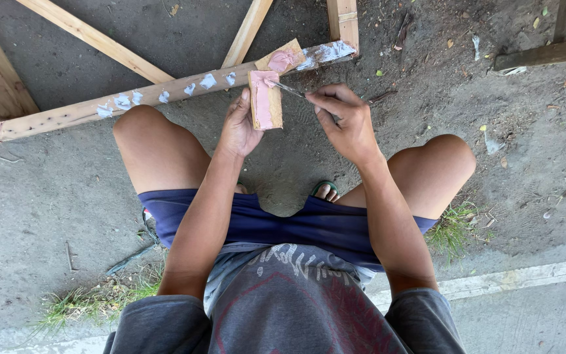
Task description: The person sits on the ground and uses a putty knife to spread pink wood filler over the joints of a wooden frame lying on the ground, pressing filler into gaps and scraping excess off the wood surface, then wipes the blade and moves around the frame.
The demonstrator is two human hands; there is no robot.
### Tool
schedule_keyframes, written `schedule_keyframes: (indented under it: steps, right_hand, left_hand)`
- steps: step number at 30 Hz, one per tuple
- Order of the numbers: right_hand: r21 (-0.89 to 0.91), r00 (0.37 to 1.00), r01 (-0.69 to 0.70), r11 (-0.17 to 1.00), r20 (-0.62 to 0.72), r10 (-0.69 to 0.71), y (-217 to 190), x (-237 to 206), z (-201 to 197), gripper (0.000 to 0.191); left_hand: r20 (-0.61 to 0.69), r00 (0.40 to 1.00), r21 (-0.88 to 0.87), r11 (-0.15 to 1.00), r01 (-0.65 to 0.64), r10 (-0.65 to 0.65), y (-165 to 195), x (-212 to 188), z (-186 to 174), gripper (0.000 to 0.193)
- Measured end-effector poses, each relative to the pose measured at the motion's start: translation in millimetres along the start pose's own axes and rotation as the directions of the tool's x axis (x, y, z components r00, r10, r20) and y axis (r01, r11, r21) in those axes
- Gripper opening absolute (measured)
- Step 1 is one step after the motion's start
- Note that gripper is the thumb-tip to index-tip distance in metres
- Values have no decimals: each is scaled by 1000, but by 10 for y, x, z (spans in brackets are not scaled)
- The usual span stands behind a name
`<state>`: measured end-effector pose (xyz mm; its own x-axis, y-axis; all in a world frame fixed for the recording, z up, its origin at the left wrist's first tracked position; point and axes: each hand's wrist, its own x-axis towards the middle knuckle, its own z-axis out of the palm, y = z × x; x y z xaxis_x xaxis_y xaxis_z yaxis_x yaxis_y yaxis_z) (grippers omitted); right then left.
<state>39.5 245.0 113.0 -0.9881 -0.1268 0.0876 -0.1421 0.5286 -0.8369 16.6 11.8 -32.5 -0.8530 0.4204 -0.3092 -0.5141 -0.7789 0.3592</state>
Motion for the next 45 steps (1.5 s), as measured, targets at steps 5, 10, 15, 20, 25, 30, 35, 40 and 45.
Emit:
schedule_keyframes:
  steps: [5, 10, 15, 20, 25, 30, 35, 40, 45]
  right_hand:
    - [-185, 994, 93, 978, -45, -103, -65, -14, -77, 37]
    - [-125, 992, 118, 985, -27, -122, -59, -17, -67, 41]
    - [-92, 996, 78, 993, 47, -74, -19, -34, -78, 42]
    - [-89, 986, 128, 988, 118, -117, -74, -67, -203, 43]
    - [-88, 976, 140, 986, 182, -123, -160, -110, -293, 46]
    - [-100, 972, 116, 988, 216, -92, -204, -147, -315, 45]
    - [-86, 963, 169, 982, 225, -147, -197, -174, -365, 39]
    - [83, 962, 58, 995, 261, -78, -130, -177, -493, 41]
    - [96, 994, -12, 995, 113, 1, -58, -143, -480, 37]
  left_hand:
    - [17, 1000, -56, 998, -16, 17, -1, -9, -5, 43]
    - [45, 999, -13, 1000, 4, -3, 3, -19, 4, 44]
    - [45, 999, -3, 1000, -3, 3, -40, -47, -14, 45]
    - [26, 999, -112, 993, -22, 25, -93, -49, -61, 39]
    - [3, 998, -142, 988, -63, 64, -91, -34, -19, 37]
    - [-8, 999, -100, 994, -48, 48, -18, -24, 71, 45]
    - [31, 999, -109, 993, -40, 44, 9, -22, 99, 45]
    - [46, 999, -103, 995, -13, 18, -12, -9, 123, 48]
    - [53, 998, -55, 998, 36, -34, -44, 5, 109, 51]
